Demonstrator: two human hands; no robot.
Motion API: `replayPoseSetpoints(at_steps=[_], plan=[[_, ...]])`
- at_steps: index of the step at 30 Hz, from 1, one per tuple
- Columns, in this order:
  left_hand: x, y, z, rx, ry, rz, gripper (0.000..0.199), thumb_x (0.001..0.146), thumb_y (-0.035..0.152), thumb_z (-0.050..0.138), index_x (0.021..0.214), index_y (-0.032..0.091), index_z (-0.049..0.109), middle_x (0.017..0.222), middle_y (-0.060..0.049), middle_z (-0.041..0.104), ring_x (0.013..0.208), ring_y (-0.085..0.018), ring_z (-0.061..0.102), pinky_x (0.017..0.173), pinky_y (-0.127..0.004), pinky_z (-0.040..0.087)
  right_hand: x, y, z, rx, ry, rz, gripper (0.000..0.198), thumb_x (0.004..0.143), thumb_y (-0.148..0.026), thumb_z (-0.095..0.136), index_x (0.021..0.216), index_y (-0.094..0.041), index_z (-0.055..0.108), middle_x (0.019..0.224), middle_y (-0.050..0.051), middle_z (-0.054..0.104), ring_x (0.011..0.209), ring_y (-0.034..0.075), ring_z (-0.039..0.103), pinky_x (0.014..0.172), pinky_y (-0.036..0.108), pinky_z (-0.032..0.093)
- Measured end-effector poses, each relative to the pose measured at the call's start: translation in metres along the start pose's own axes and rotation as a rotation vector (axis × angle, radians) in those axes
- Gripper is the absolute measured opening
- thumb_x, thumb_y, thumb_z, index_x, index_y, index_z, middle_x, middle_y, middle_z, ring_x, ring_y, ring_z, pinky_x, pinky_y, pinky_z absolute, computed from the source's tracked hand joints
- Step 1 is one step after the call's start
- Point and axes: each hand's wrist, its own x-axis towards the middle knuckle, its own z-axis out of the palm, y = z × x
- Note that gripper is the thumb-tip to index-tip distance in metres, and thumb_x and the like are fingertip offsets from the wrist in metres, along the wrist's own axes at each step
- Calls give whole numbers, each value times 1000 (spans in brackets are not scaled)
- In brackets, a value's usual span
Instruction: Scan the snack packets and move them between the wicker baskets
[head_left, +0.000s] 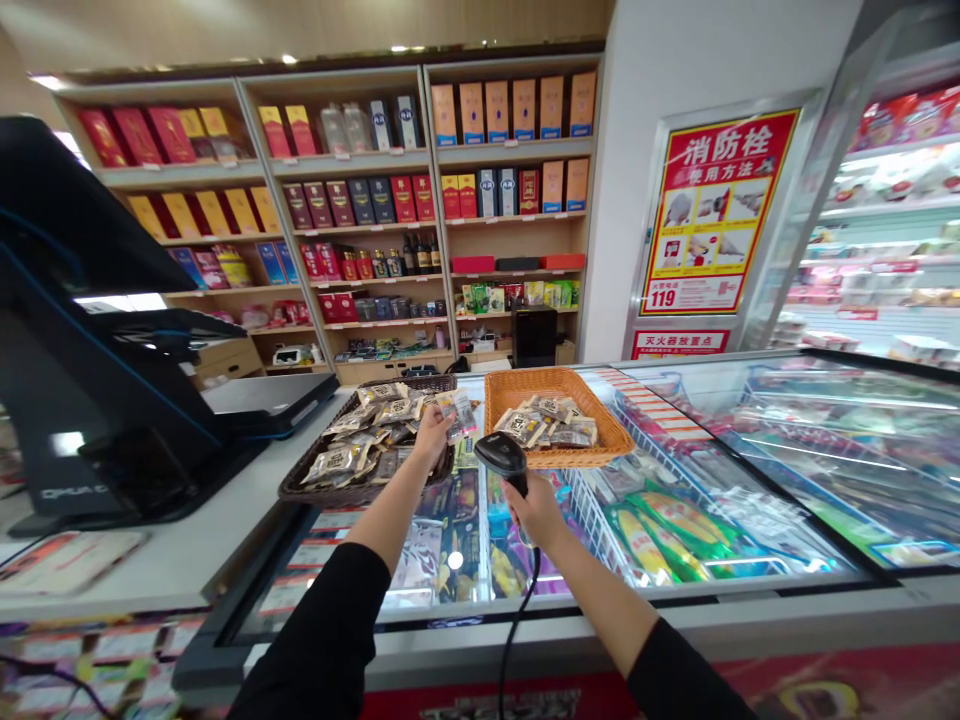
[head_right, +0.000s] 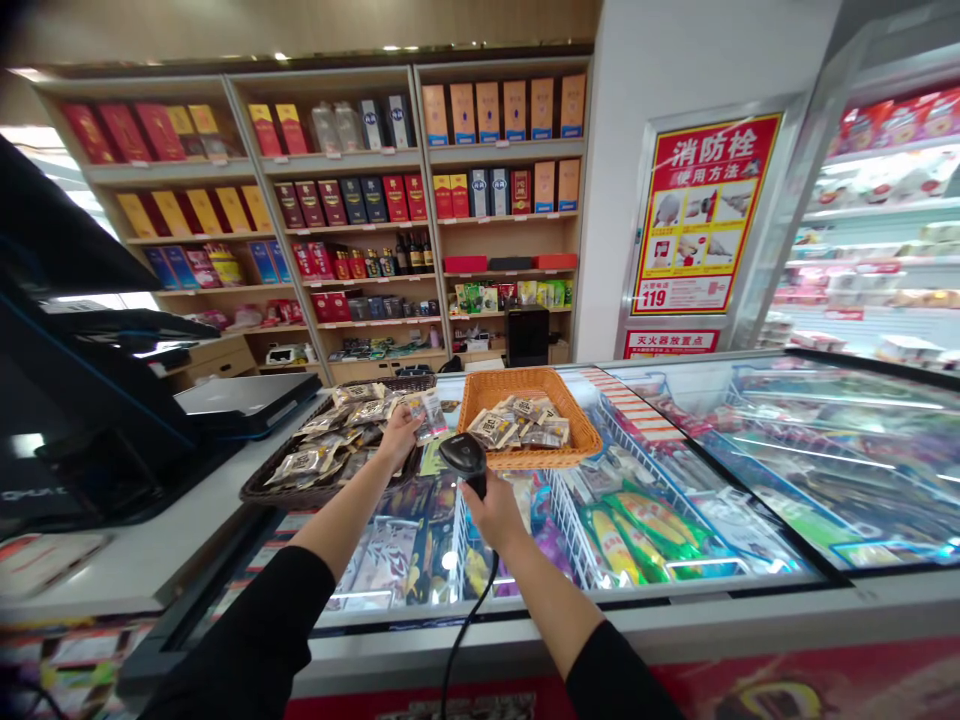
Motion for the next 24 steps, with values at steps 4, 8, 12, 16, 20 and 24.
replayPoseSetpoints(at_steps=[4,8,12,16,20,24], plan=[[2,-3,-1,4,5,6,38,66,42,71,81,21,43,79,0,66,76,-15,65,77,-33,52,-1,1,0,2,-10,-14,21,73,-42,67,72,-21,64,44,-1,53,42,18,52,41,26,36],[4,-2,-1,50,-20,78,34,64,40,72,76,20,48,79,-1,66,79,-17,65,78,-34,52,-2,5,-1,70,-9,-16,28,78,-47,63,70,-20,59,43,-3,51,34,13,45,36,24,34],[2,6,15,303,-18,186,26,63,38,72,74,18,61,71,-2,65,75,-18,63,73,-30,50,3,9,-10,241,166,-29,37,80,-56,58,70,-21,52,46,-5,49,33,11,44,35,24,36],[1,5,55,555,-177,154,20,66,36,71,75,19,70,71,-4,69,73,-21,64,67,-29,48,12,10,-24,348,418,-49,40,78,-60,59,76,-22,49,50,-5,50,34,12,46,35,25,37],[7,-9,94,836,-286,79,8,67,28,73,65,21,68,68,-3,70,71,-21,65,64,-27,44,18,14,-31,337,526,-20,41,76,-62,58,75,-23,47,50,-5,49,34,13,45,34,26,36],[17,-17,117,983,-257,19,14,67,28,75,74,20,65,75,-4,70,73,-20,64,64,-27,42,23,21,-32,305,532,23,42,77,-65,54,75,-23,46,48,-6,46,34,13,42,35,27,34]])
